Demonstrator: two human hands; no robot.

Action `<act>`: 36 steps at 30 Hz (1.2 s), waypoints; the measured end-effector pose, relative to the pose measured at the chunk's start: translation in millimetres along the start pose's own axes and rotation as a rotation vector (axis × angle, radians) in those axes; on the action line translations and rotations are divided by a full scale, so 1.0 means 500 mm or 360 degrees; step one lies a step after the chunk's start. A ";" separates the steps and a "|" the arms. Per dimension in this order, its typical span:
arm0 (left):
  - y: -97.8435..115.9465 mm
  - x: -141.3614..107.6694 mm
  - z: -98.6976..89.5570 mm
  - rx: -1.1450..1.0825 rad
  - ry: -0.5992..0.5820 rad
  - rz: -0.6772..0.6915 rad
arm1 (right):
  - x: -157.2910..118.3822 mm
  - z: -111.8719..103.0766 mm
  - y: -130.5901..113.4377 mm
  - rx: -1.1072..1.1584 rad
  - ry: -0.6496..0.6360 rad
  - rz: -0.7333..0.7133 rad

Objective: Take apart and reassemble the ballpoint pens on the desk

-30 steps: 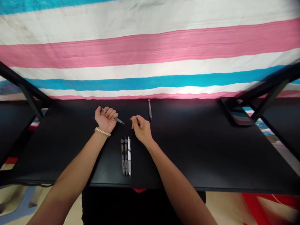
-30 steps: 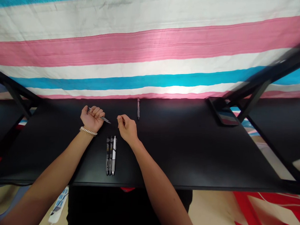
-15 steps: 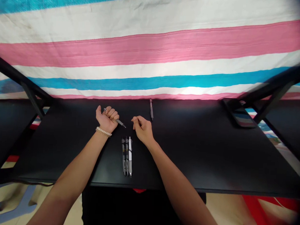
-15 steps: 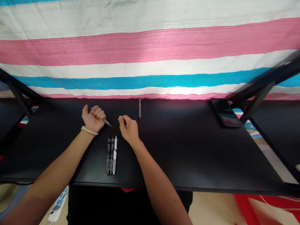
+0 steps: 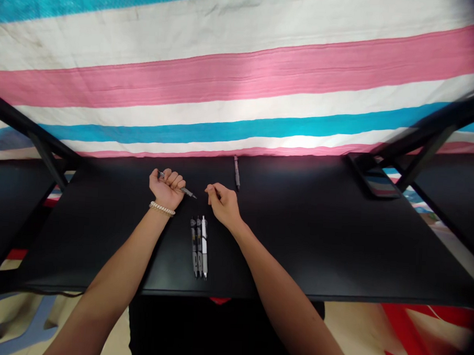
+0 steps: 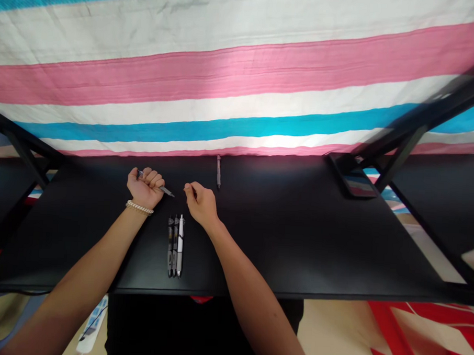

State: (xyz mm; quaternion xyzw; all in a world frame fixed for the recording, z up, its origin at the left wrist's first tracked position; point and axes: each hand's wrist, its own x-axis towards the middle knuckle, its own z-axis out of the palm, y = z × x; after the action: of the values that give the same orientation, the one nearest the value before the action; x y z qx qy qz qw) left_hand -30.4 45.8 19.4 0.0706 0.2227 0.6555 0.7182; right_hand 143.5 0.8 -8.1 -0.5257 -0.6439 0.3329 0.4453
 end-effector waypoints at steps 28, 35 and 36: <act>-0.009 -0.009 0.010 0.0132 -0.0060 -0.0113 | -0.005 -0.001 -0.010 -0.0013 -0.0080 -0.0078; -0.016 -0.016 0.018 0.0265 -0.0109 -0.0160 | -0.015 0.000 -0.007 0.0004 -0.0275 -0.0397; -0.016 -0.016 0.019 0.0279 -0.0135 -0.0176 | -0.016 0.001 -0.007 0.0015 -0.0291 -0.0419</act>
State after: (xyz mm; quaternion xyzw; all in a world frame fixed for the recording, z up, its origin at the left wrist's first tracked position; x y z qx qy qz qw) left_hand -19.4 38.6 26.7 0.1483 0.2522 0.5892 0.7532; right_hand 142.2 -8.0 -6.7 -0.4021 -0.7436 0.3211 0.4270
